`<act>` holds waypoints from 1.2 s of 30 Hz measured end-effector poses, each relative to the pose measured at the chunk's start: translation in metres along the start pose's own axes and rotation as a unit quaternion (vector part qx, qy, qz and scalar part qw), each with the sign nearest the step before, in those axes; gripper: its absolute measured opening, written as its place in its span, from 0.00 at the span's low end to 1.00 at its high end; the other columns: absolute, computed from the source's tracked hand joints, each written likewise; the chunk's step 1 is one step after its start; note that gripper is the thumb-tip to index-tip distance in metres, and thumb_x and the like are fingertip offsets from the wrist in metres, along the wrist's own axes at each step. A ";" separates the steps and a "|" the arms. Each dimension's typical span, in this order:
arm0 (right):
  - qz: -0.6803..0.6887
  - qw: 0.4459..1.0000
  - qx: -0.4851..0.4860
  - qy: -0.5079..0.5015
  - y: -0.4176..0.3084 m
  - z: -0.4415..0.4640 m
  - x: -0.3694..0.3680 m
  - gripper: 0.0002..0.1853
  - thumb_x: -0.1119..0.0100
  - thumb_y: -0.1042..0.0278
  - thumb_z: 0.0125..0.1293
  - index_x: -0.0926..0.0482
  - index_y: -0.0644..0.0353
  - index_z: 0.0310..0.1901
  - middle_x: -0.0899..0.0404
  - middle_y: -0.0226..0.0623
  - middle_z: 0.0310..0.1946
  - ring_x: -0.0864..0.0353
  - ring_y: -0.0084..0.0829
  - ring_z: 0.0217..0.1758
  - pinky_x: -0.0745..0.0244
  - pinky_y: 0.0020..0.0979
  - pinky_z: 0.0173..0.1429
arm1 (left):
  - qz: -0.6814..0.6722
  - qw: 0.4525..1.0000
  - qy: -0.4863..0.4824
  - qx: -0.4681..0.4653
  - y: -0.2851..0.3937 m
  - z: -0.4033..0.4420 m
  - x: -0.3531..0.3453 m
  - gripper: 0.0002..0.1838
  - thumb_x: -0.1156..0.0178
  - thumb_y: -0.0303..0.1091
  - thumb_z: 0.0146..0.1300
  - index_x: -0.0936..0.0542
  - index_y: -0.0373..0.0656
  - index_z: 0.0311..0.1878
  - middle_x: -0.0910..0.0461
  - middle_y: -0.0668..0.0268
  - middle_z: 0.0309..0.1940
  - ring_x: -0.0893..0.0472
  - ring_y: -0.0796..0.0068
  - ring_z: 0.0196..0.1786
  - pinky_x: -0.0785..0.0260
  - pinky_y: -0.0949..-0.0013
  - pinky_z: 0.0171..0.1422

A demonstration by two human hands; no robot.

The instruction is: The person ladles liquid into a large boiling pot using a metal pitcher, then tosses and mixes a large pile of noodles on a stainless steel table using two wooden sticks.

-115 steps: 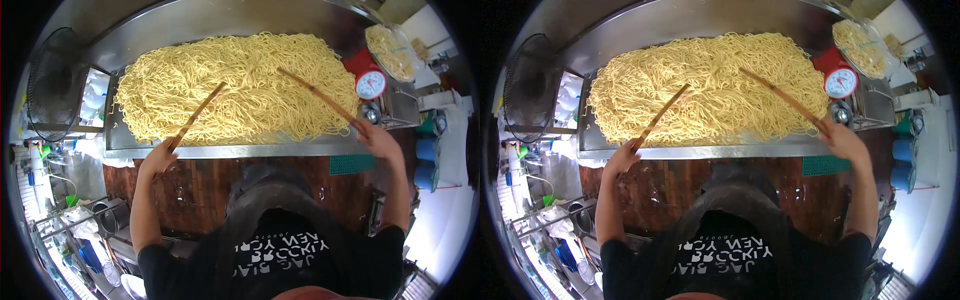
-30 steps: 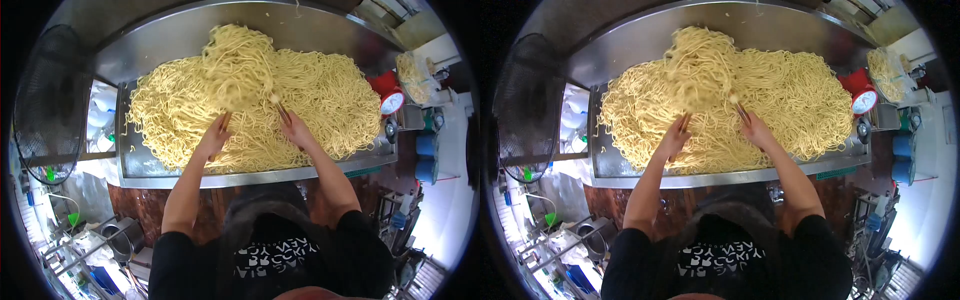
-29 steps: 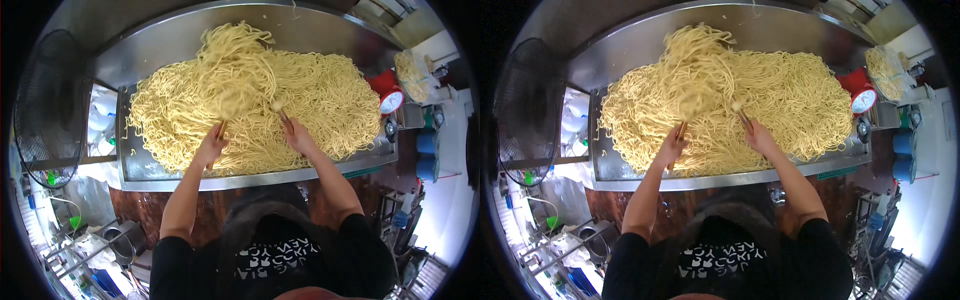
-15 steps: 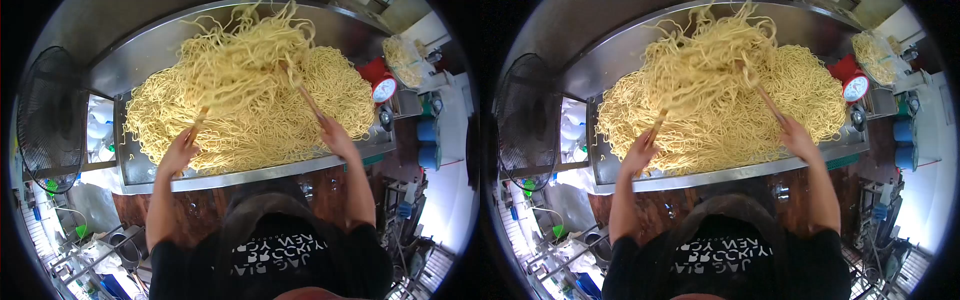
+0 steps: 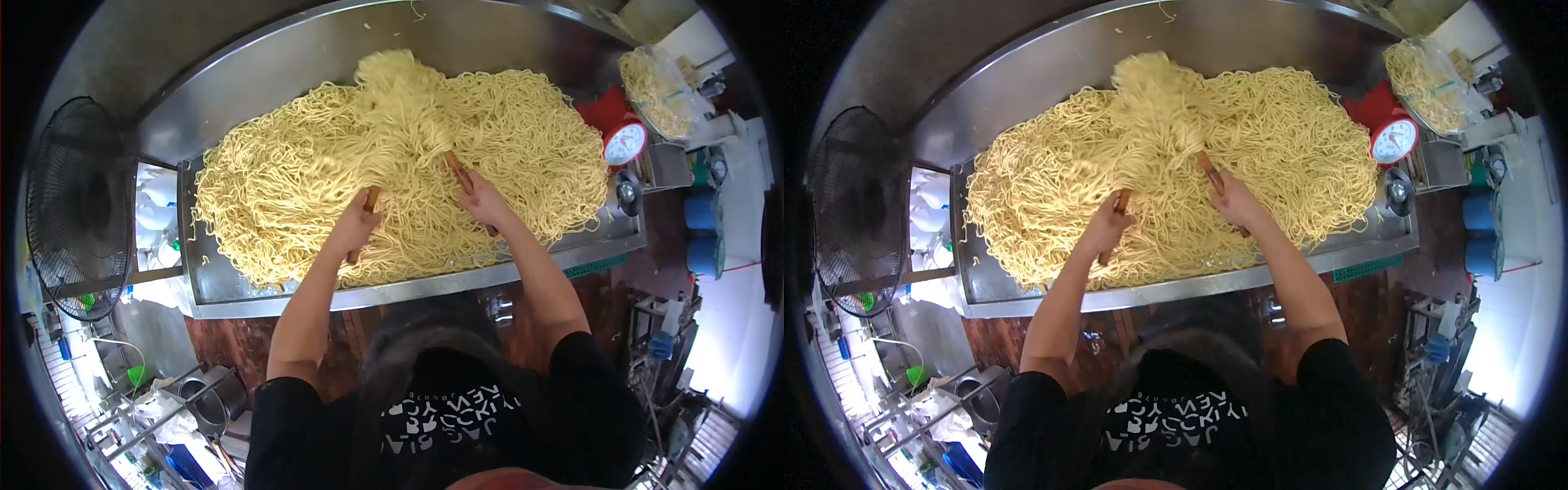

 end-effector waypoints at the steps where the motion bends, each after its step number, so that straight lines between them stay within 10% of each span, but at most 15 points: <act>1: 0.003 1.000 0.020 0.022 0.003 -0.018 0.006 0.18 0.42 0.65 0.65 0.27 0.64 0.53 0.21 0.56 0.35 0.20 0.57 0.40 0.25 0.47 0.44 | -0.021 0.999 0.011 -0.031 -0.013 -0.001 0.001 0.33 0.36 0.34 0.65 0.35 0.37 0.71 0.21 0.55 0.39 0.21 0.66 0.39 0.26 0.62 0.45; 6: 0.060 0.996 0.026 0.057 0.007 -0.070 -0.038 0.15 0.43 0.67 0.65 0.28 0.63 0.50 0.22 0.55 0.33 0.20 0.54 0.37 0.25 0.48 0.41 | -0.037 0.981 0.105 -0.160 -0.084 0.005 -0.025 0.33 0.35 0.33 0.64 0.34 0.39 0.71 0.22 0.59 0.37 0.22 0.67 0.39 0.27 0.65 0.45; 9: 0.124 0.991 -0.046 -0.022 -0.048 -0.067 -0.047 0.13 0.45 0.70 0.64 0.29 0.62 0.49 0.23 0.53 0.35 0.22 0.54 0.38 0.25 0.45 0.42 | -0.089 0.994 0.041 -0.037 -0.017 0.001 -0.028 0.34 0.35 0.32 0.63 0.36 0.40 0.72 0.23 0.62 0.36 0.23 0.73 0.31 0.28 0.66 0.34; 15: 0.005 0.992 0.048 0.113 -0.075 -0.102 0.066 0.16 0.41 0.66 0.67 0.30 0.63 0.52 0.23 0.49 0.36 0.22 0.45 0.39 0.25 0.40 0.46 | -0.066 0.985 0.057 -0.149 -0.023 -0.071 0.059 0.38 0.32 0.37 0.65 0.38 0.43 0.74 0.24 0.65 0.36 0.28 0.78 0.29 0.34 0.71 0.29; 19: -0.125 0.989 -0.074 0.005 -0.006 -0.185 0.115 0.15 0.41 0.70 0.63 0.29 0.62 0.50 0.23 0.51 0.37 0.23 0.47 0.39 0.27 0.42 0.45 | 0.099 0.994 0.014 0.043 -0.092 -0.163 0.165 0.37 0.32 0.32 0.62 0.35 0.42 0.73 0.25 0.68 0.24 0.32 0.82 0.18 0.41 0.72 0.20; 22: -0.188 0.944 -0.252 -0.097 -0.027 -0.287 0.148 0.13 0.40 0.72 0.62 0.27 0.63 0.48 0.22 0.49 0.35 0.21 0.41 0.40 0.27 0.41 0.48 | 0.122 0.963 -0.059 0.231 -0.118 -0.266 0.203 0.34 0.35 0.30 0.62 0.33 0.43 0.72 0.24 0.67 0.25 0.28 0.79 0.20 0.36 0.69 0.23; 25: -0.142 0.937 -0.265 -0.176 -0.008 -0.315 0.114 0.19 0.41 0.74 0.62 0.25 0.61 0.56 0.19 0.48 0.42 0.18 0.39 0.48 0.26 0.40 0.54 | 0.228 0.965 -0.081 0.103 -0.115 -0.285 0.177 0.31 0.37 0.33 0.63 0.32 0.43 0.70 0.20 0.60 0.29 0.19 0.66 0.27 0.28 0.61 0.32; 27: 0.064 0.986 -0.115 -0.098 0.036 -0.278 0.035 0.27 0.42 0.75 0.63 0.28 0.61 0.65 0.19 0.46 0.50 0.19 0.38 0.56 0.27 0.38 0.62 | 0.329 0.940 -0.059 0.070 -0.122 -0.248 0.136 0.28 0.39 0.35 0.65 0.31 0.42 0.68 0.17 0.49 0.37 0.15 0.51 0.40 0.26 0.52 0.45; 29: -0.028 0.994 -0.023 -0.104 0.043 -0.209 -0.054 0.26 0.44 0.74 0.66 0.33 0.65 0.67 0.20 0.51 0.51 0.19 0.43 0.56 0.27 0.43 0.63 | 0.277 0.955 -0.050 0.096 -0.153 -0.188 0.081 0.27 0.40 0.35 0.66 0.31 0.41 0.68 0.17 0.43 0.44 0.17 0.43 0.50 0.27 0.49 0.56; 30: -0.027 0.996 -0.026 -0.086 0.030 -0.169 -0.085 0.23 0.42 0.69 0.64 0.31 0.67 0.60 0.22 0.59 0.49 0.21 0.56 0.54 0.26 0.46 0.60 | 0.237 0.969 0.008 -0.072 -0.136 -0.161 0.049 0.29 0.41 0.32 0.65 0.33 0.40 0.69 0.17 0.43 0.45 0.18 0.40 0.53 0.28 0.48 0.59; 33: 0.064 0.995 -0.016 -0.071 -0.071 -0.095 -0.092 0.19 0.42 0.64 0.66 0.31 0.65 0.53 0.21 0.61 0.40 0.21 0.62 0.44 0.25 0.50 0.47 | 0.030 0.997 -0.011 -0.075 -0.122 -0.081 -0.014 0.31 0.34 0.32 0.66 0.35 0.36 0.68 0.28 0.68 0.26 0.27 0.76 0.24 0.34 0.69 0.25; 36: 0.054 0.998 0.024 -0.030 -0.098 -0.104 -0.056 0.17 0.43 0.63 0.66 0.30 0.64 0.50 0.21 0.60 0.37 0.20 0.60 0.42 0.26 0.49 0.44 | -0.034 0.999 -0.001 -0.040 -0.072 -0.098 0.003 0.31 0.35 0.31 0.64 0.34 0.38 0.69 0.27 0.67 0.24 0.29 0.76 0.19 0.37 0.68 0.20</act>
Point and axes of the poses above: each hand's wrist, its own z-axis towards the middle knuckle, its own x-axis out of the back of the hand, y = z × x, the point moved 9 cm from there along z, towards the middle knuckle
